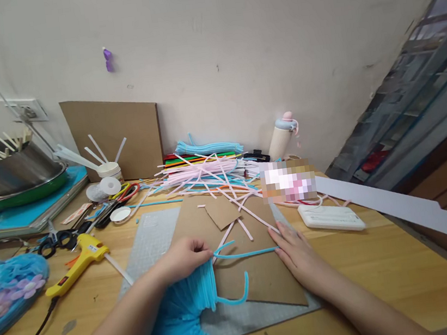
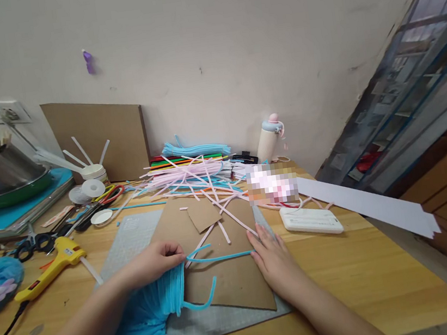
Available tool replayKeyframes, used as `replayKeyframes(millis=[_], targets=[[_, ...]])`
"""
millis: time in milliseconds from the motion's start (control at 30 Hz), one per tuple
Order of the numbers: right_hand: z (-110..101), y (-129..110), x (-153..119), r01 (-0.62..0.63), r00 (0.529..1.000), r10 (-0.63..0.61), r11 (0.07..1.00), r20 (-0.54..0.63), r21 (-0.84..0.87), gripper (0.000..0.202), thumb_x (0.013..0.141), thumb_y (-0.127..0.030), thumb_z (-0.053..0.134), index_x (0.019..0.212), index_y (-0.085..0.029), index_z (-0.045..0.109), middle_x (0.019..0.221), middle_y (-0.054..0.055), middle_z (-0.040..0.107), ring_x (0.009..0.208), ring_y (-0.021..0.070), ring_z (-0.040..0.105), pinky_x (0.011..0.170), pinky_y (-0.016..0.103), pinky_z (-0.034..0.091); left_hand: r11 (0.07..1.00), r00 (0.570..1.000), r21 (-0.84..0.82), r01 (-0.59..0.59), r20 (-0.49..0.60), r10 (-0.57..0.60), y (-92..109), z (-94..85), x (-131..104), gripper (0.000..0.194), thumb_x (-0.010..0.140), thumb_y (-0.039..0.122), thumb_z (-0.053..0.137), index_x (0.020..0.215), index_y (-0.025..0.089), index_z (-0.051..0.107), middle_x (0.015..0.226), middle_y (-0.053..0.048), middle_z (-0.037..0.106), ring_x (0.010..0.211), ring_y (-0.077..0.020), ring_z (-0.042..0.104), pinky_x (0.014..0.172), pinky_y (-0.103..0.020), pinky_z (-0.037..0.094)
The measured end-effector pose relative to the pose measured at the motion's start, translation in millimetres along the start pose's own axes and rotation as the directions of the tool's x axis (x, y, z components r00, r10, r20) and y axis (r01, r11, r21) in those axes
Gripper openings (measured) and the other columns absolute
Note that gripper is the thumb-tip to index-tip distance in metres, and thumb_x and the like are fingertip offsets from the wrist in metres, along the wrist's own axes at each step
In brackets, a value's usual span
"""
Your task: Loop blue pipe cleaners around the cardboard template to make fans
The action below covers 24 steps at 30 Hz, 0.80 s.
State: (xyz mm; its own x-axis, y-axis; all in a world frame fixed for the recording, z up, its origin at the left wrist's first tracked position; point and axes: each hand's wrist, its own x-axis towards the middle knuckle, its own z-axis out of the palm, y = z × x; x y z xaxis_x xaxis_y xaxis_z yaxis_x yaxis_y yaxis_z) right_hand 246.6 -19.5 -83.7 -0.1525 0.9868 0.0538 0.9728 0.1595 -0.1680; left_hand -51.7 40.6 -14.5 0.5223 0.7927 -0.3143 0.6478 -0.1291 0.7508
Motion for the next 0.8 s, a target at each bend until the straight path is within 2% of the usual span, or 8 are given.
replayKeyframes(millis=[167,367,567,800], targets=[[-3.2,-5.2,-1.0,0.053,0.997,-0.052,0.998,-0.050,0.018,0.047,0.090,-0.033,0.023,0.135,-0.025,0.029,0.143,0.005,0.022,0.130,0.0213,0.024,0.103,0.046,0.025,0.998,0.999,0.056,-0.022,-0.024,0.023,-6.8,3.3,2.1,0.033,0.074,0.042,0.044,0.071,0.015,0.061,0.061,0.002,0.051,0.058,-0.0117,0.043,0.054,-0.022,0.033],[-4.2,-7.3,-1.4,0.088,0.995,-0.090,0.995,-0.054,-0.045,0.046,0.089,-0.035,0.026,0.135,-0.029,0.029,0.144,0.003,0.019,0.130,0.0220,0.023,0.103,0.047,0.024,0.994,1.000,0.113,-0.005,-0.019,0.007,-10.1,3.1,4.4,0.031,0.074,0.042,0.044,0.069,0.015,0.059,0.059,0.003,0.048,0.058,-0.0116,0.042,0.053,-0.021,0.032],[-5.7,-9.1,-1.0,0.084,0.994,-0.089,0.992,-0.056,-0.089,0.046,0.089,-0.034,0.027,0.135,-0.030,0.028,0.144,0.003,0.019,0.130,0.0221,0.023,0.103,0.046,0.024,0.995,1.000,0.100,0.022,0.012,-0.023,-5.1,0.5,5.8,0.031,0.074,0.042,0.044,0.069,0.015,0.058,0.058,0.003,0.046,0.057,-0.0110,0.040,0.053,-0.021,0.032],[-8.9,-9.6,-1.8,0.073,0.995,-0.077,0.995,-0.057,-0.064,0.046,0.089,-0.037,0.027,0.134,-0.031,0.029,0.143,0.003,0.023,0.129,0.0211,0.026,0.102,0.047,0.024,0.995,1.000,0.097,-0.017,0.020,0.015,-6.2,1.1,3.5,0.029,0.074,0.041,0.044,0.071,0.015,0.059,0.062,0.002,0.051,0.059,-0.0116,0.044,0.053,-0.021,0.033]])
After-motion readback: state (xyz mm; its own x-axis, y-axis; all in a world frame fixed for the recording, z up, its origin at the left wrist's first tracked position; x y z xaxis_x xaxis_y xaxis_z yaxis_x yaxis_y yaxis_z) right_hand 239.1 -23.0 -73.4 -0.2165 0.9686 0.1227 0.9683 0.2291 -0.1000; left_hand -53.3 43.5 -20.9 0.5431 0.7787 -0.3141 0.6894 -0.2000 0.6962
